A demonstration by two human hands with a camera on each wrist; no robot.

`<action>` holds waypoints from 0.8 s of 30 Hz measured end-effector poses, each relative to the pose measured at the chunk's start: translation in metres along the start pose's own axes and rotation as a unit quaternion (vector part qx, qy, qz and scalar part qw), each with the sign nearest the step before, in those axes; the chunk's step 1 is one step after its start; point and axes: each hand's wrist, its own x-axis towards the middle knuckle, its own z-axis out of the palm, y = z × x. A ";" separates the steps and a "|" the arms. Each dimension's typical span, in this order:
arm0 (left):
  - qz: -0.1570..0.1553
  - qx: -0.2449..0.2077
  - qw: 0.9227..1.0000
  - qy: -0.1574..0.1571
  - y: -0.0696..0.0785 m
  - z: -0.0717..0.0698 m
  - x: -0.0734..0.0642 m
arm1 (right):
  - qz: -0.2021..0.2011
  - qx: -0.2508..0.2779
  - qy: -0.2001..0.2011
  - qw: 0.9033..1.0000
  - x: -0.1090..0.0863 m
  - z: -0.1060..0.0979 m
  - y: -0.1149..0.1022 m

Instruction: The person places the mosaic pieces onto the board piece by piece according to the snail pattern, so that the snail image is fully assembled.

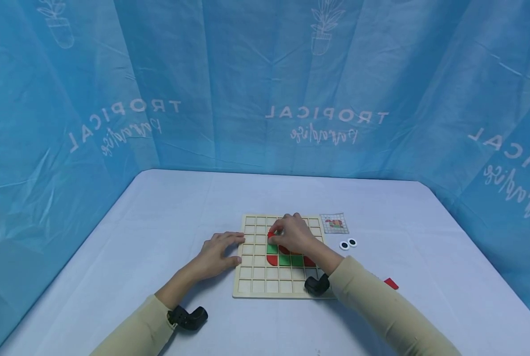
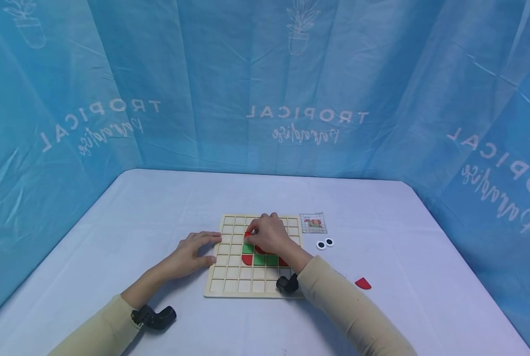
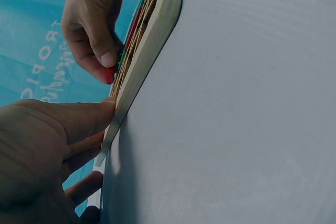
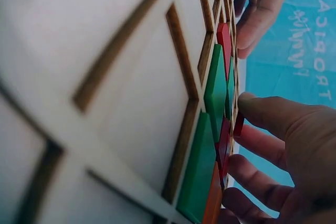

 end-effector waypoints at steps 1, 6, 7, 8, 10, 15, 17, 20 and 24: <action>0.000 -0.001 1.000 0.000 0.000 0.000 0.000 | -0.002 -0.003 0.001 1.000 0.000 0.000 0.000; 0.000 -0.004 1.000 0.001 -0.001 0.000 0.000 | -0.014 -0.018 0.004 1.000 0.000 0.002 0.001; 0.000 -0.006 1.000 0.001 -0.001 0.000 0.000 | -0.015 -0.019 0.003 1.000 0.000 0.002 0.001; 0.000 -0.007 1.000 0.000 -0.001 0.000 0.000 | -0.016 -0.021 0.003 1.000 0.000 0.002 0.001; 0.002 -0.008 1.000 0.000 -0.002 0.000 0.000 | -0.018 -0.025 0.003 1.000 -0.001 0.003 0.002; 0.005 -0.007 1.000 0.000 -0.002 0.000 -0.001 | -0.027 -0.028 0.006 0.999 -0.001 0.003 0.001; 0.004 -0.009 1.000 0.000 -0.002 -0.001 -0.001 | -0.028 -0.026 0.005 0.999 -0.001 0.002 0.001; 0.004 -0.011 1.000 0.000 -0.002 -0.002 -0.001 | -0.016 -0.014 0.002 1.000 -0.003 -0.002 0.000; 0.005 -0.006 1.000 0.001 -0.002 -0.001 -0.001 | 0.011 0.006 0.011 1.000 -0.011 -0.017 0.000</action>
